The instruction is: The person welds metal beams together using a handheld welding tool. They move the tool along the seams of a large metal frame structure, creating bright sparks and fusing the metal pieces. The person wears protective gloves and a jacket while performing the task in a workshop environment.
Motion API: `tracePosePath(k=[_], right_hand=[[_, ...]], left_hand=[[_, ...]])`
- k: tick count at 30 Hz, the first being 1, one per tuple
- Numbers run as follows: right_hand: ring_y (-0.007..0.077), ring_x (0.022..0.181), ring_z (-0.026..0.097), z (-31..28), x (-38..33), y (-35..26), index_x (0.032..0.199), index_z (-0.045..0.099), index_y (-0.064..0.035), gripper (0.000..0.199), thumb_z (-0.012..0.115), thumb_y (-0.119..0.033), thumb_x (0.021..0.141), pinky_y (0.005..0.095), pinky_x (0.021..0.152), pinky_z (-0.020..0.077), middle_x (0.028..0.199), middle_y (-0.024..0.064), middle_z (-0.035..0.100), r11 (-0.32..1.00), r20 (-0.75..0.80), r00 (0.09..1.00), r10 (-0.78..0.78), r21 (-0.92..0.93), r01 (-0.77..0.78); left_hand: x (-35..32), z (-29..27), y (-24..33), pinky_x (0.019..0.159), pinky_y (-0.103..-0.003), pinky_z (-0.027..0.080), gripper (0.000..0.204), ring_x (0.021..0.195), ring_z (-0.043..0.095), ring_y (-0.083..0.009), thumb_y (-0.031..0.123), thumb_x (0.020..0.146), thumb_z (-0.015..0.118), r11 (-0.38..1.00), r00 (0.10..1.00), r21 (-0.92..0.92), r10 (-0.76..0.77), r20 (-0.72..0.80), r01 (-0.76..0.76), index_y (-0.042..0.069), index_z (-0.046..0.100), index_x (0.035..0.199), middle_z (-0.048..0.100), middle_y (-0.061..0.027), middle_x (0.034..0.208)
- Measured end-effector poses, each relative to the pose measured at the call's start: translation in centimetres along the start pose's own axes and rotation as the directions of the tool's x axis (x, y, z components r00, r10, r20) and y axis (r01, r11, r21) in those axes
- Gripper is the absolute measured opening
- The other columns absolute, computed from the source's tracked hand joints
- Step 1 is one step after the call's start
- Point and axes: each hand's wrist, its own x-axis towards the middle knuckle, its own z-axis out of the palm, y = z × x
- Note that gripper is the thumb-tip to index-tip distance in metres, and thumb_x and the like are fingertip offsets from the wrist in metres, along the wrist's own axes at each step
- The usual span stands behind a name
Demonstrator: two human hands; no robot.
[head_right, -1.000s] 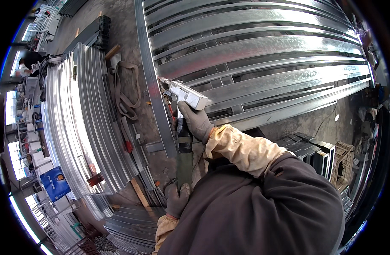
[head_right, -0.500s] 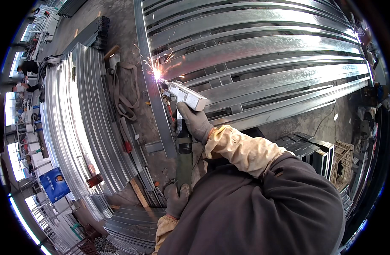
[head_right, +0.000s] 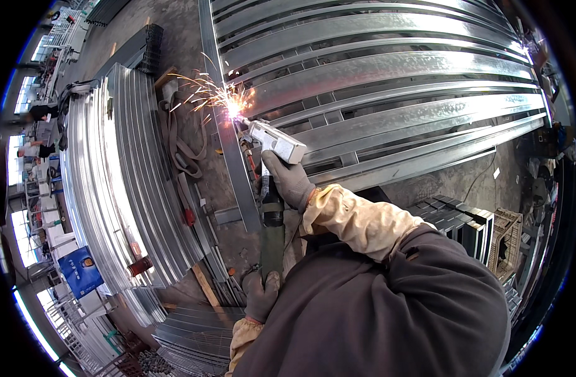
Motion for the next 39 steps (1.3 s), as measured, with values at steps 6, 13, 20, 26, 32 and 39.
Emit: tracePosePath(k=[6, 13, 20, 26, 32, 39], right_hand=[[0.0105, 0.084, 0.055, 0.0, -0.1, 0.0, 0.109, 0.063, 0.0012, 0.030, 0.062, -0.027, 0.097, 0.0290, 0.074, 0.0473, 0.093, 0.0022, 0.062, 1.000, -0.004, 1.000, -0.015, -0.008, 0.015], [0.0112, 0.083, 0.055, 0.3, -0.7, -0.9, 0.109, 0.063, 0.0009, 0.026, 0.060, -0.023, 0.099, 0.0292, 0.074, 0.0475, 0.091, 0.0036, 0.062, 0.991, -0.005, 0.998, -0.063, -0.121, 0.062], [0.0105, 0.081, 0.054, 0.2, -0.8, -0.5, 0.108, 0.063, 0.0008, 0.026, 0.061, -0.023, 0.098, 0.0288, 0.073, 0.0467, 0.090, 0.0020, 0.061, 0.999, -0.005, 1.000, -0.025, -0.048, 0.025], [0.0082, 0.078, 0.052, 0.5, -1.2, -0.7, 0.104, 0.063, 0.0003, 0.025, 0.061, -0.024, 0.098, 0.0264, 0.069, 0.0445, 0.086, -0.0014, 0.058, 0.999, -0.032, 0.999, -0.020, -0.037, 0.019], [0.0075, 0.078, 0.051, 0.5, -1.5, -0.6, 0.105, 0.063, 0.0004, 0.026, 0.062, -0.024, 0.098, 0.0262, 0.069, 0.0446, 0.087, -0.0013, 0.058, 0.999, -0.040, 0.998, 0.045, 0.032, -0.044], [0.0075, 0.079, 0.051, 0.6, -1.7, -0.8, 0.107, 0.063, 0.0002, 0.025, 0.061, -0.023, 0.098, 0.0264, 0.069, 0.0450, 0.089, -0.0009, 0.059, 1.000, -0.032, 0.999, -0.004, -0.027, 0.003]], left_hand=[[-0.2, 0.1, -0.4, 0.066, -0.032, 0.051, 0.030, 0.070, 0.065, -0.0183, 0.022, 0.092, 0.059, 0.999, 0.999, 0.037, 0.031, -0.017, -0.030, -0.003, 0.061, 0.107, 0.068, -0.0096, 0.077], [-0.3, 0.1, -0.3, 0.066, -0.032, 0.051, 0.029, 0.069, 0.065, -0.0171, 0.022, 0.092, 0.059, 1.000, 1.000, 0.001, 0.021, -0.011, -0.021, -0.003, 0.061, 0.107, 0.068, -0.0087, 0.078], [-0.6, 0.0, -0.8, 0.066, -0.031, 0.050, 0.029, 0.069, 0.065, -0.0169, 0.022, 0.092, 0.059, 0.996, 0.999, 0.078, 0.037, -0.018, -0.036, -0.003, 0.061, 0.107, 0.068, -0.0085, 0.077], [-0.8, 0.2, -1.0, 0.065, -0.031, 0.050, 0.027, 0.068, 0.064, -0.0166, 0.021, 0.092, 0.059, 0.998, 0.998, 0.045, 0.050, -0.032, -0.049, -0.003, 0.061, 0.105, 0.067, -0.0080, 0.076], [-1.0, 0.2, -1.9, 0.076, -0.038, 0.048, 0.033, 0.085, 0.064, -0.0287, 0.025, 0.094, 0.059, 0.999, 0.998, -0.024, -0.048, 0.028, 0.048, -0.001, 0.062, 0.115, 0.067, -0.0184, 0.093], [-1.0, 0.3, -1.7, 0.071, -0.036, 0.052, 0.035, 0.078, 0.068, -0.0246, 0.022, 0.090, 0.059, 1.000, 1.000, -0.022, -0.015, 0.009, 0.016, -0.004, 0.060, 0.113, 0.069, -0.0152, 0.086]])
